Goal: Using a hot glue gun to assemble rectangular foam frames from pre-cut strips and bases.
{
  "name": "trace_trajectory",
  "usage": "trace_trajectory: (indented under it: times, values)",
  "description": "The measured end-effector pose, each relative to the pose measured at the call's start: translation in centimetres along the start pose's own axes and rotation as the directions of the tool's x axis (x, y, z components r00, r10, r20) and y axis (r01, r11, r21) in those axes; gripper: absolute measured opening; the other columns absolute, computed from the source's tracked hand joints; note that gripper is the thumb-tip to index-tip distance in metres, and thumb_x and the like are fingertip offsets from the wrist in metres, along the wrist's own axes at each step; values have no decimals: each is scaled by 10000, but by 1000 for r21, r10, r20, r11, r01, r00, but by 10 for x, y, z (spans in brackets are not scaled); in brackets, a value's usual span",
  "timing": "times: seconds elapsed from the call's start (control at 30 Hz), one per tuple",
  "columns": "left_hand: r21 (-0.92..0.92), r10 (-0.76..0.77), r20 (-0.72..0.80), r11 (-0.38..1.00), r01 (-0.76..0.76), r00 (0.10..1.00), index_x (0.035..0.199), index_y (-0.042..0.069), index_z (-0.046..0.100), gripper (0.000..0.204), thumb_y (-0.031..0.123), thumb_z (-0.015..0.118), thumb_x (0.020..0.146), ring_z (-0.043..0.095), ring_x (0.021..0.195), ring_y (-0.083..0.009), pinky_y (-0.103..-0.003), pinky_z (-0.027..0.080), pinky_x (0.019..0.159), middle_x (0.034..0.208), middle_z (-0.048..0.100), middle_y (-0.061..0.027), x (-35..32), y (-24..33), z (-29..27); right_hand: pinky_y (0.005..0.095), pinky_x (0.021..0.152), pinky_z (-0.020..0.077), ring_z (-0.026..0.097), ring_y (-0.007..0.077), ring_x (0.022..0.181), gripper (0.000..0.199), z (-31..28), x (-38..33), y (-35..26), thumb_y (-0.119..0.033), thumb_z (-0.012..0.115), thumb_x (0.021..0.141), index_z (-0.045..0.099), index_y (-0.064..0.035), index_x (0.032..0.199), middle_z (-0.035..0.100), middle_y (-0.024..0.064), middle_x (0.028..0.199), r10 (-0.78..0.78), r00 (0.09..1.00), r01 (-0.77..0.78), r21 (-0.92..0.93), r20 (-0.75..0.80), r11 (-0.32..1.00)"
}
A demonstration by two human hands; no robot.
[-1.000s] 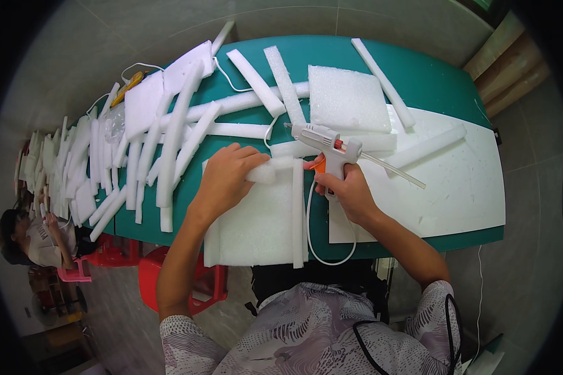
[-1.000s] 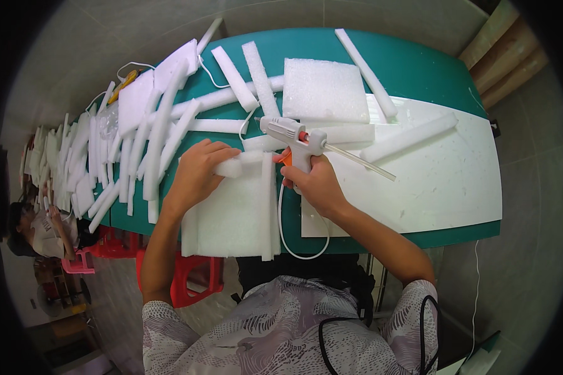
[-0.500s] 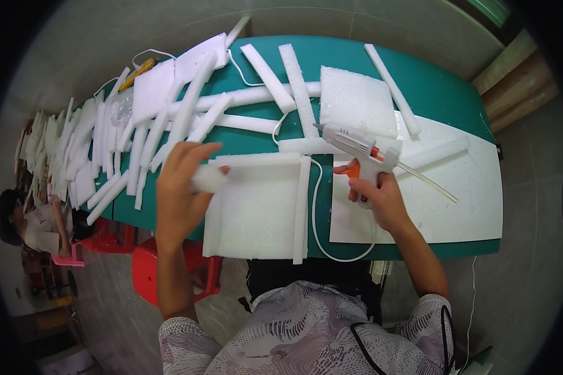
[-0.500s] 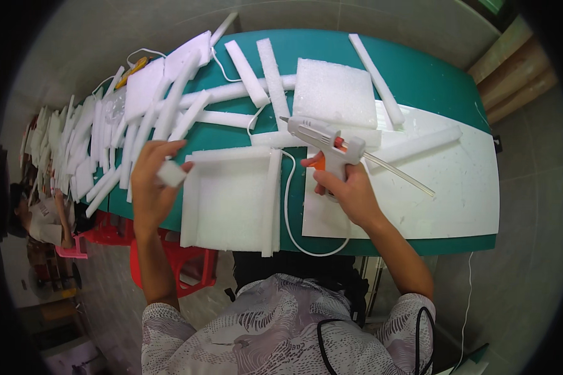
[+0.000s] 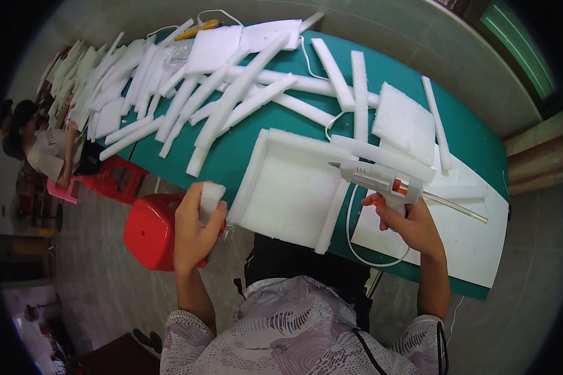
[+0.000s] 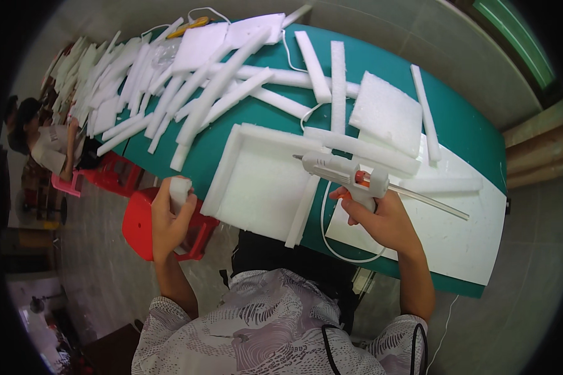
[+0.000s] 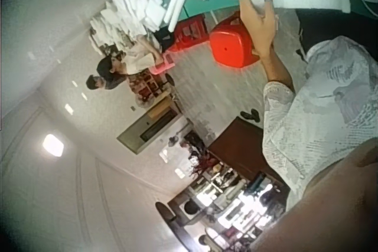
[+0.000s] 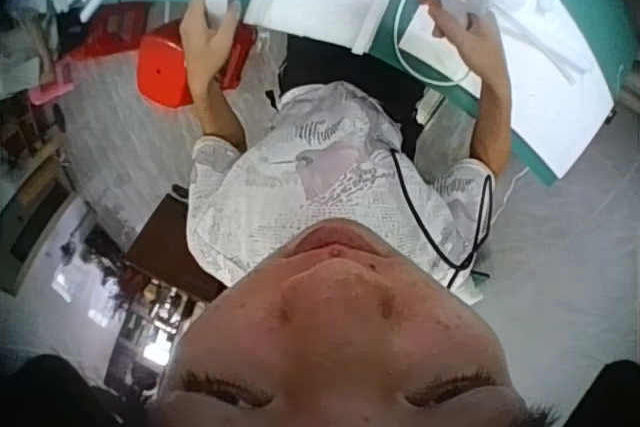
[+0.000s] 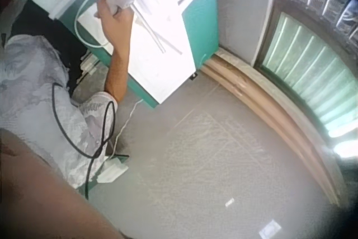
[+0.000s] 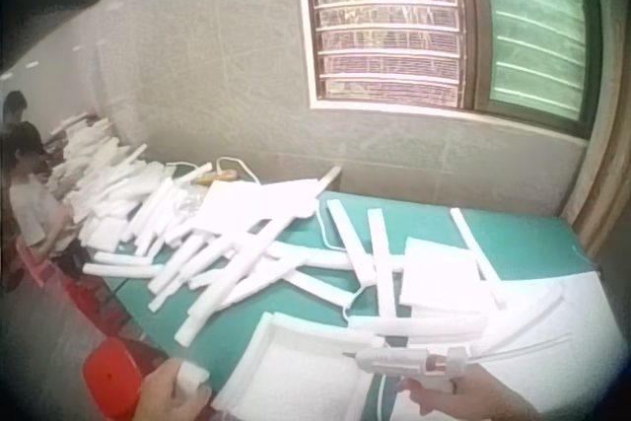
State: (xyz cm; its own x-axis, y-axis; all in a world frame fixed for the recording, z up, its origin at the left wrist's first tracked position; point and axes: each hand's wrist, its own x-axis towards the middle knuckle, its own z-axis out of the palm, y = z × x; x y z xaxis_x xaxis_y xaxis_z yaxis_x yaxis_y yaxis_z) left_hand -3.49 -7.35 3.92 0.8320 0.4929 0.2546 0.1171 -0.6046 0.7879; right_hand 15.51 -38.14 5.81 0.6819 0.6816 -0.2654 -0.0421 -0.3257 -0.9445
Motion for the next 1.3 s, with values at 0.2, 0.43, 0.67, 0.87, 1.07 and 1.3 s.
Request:
trace_trajectory:
  times: [0.2,0.43,0.67,0.87,1.07,1.3]
  values:
    - [5,40,-9,999,-40,999,1071,-6,611,330,70,741,777,642,770,-176,-288,501,707,911,667,-126,-25,-3,1,269,645,507,586,114,707,285,17,2,-11,-138,609,885,606,-11,1140,679,73,973,-10,1000,11,-53,25,999]
    - [16,69,-33,998,-69,997,1087,-30,582,449,215,761,756,640,873,-281,-357,491,794,975,653,-178,53,-21,15,286,630,516,623,143,708,286,33,38,-32,-163,599,879,604,9,1106,672,91,942,-67,996,78,-227,56,971]
    - [-14,-33,167,999,36,985,1125,-20,545,567,297,771,713,651,886,-314,-378,501,812,1000,653,-186,100,-29,49,289,641,513,593,130,655,276,60,73,-55,-201,595,857,623,11,1030,671,102,943,-60,998,64,-299,23,952]
    - [-80,-78,169,993,93,982,1130,6,552,518,252,735,712,663,870,-300,-373,509,800,969,666,-177,101,-37,51,312,626,528,646,187,673,298,70,89,-53,-197,583,871,600,43,1047,644,142,870,-73,996,85,-358,45,930]
    - [-154,-57,137,985,78,989,1033,30,576,404,217,744,718,590,786,-170,-311,485,733,875,613,-63,98,-37,52,316,634,529,642,188,675,323,75,95,-53,-198,565,878,589,41,1094,639,142,875,-46,998,54,-374,32,926]
    - [-124,-63,169,989,85,984,1124,7,562,496,245,725,720,667,852,-285,-363,510,793,966,670,-176,100,-35,49,318,634,527,640,191,671,379,77,97,-53,-202,552,880,567,43,1168,641,145,868,-45,997,66,-398,62,915]
